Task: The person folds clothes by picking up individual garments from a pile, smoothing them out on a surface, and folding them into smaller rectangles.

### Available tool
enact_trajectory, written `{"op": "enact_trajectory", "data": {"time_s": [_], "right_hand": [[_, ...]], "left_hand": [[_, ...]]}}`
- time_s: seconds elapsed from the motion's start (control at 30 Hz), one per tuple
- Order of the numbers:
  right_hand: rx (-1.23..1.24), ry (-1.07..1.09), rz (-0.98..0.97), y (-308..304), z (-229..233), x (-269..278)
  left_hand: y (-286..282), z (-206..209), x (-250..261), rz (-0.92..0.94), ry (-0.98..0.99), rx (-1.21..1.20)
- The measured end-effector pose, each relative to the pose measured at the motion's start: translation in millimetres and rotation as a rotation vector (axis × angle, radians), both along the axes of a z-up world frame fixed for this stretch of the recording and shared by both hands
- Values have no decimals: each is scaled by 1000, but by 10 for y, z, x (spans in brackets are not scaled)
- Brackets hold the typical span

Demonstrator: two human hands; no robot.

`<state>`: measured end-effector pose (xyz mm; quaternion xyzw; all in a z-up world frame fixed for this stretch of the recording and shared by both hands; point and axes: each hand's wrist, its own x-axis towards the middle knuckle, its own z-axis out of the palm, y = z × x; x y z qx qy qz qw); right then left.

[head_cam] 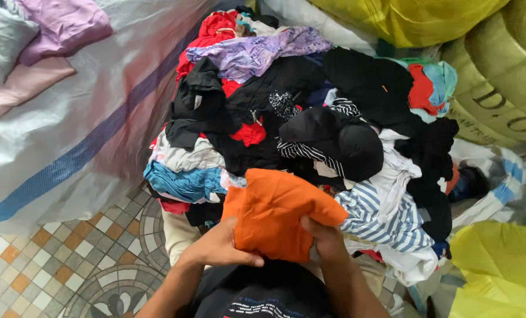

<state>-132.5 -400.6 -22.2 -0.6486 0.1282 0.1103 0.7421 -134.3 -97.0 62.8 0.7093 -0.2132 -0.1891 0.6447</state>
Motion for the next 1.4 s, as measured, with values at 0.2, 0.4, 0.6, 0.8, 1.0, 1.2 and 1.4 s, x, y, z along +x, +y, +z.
{"op": "enact_trajectory", "data": {"time_s": [0.2, 0.4, 0.6, 0.8, 1.0, 1.2, 1.4], "right_hand": [[413, 193, -243, 646, 614, 621], [508, 118, 508, 802, 430, 260], [-171, 305, 285, 1079, 1048, 563], [51, 150, 409, 2190, 1122, 1733], [298, 158, 851, 4185, 1895, 3261], [433, 0, 878, 5593, 2649, 4182], [26, -25, 790, 5651, 1691, 4365]], "left_hand": [[-10, -771, -75, 119, 380, -112], [31, -852, 21, 556, 270, -324], [482, -786, 737, 806, -132, -64], [654, -1103, 941, 1117, -621, 392], [696, -1012, 1191, 1119, -609, 713], [695, -1200, 1249, 1115, -522, 694], [744, -1252, 1279, 1121, -536, 714]]}}
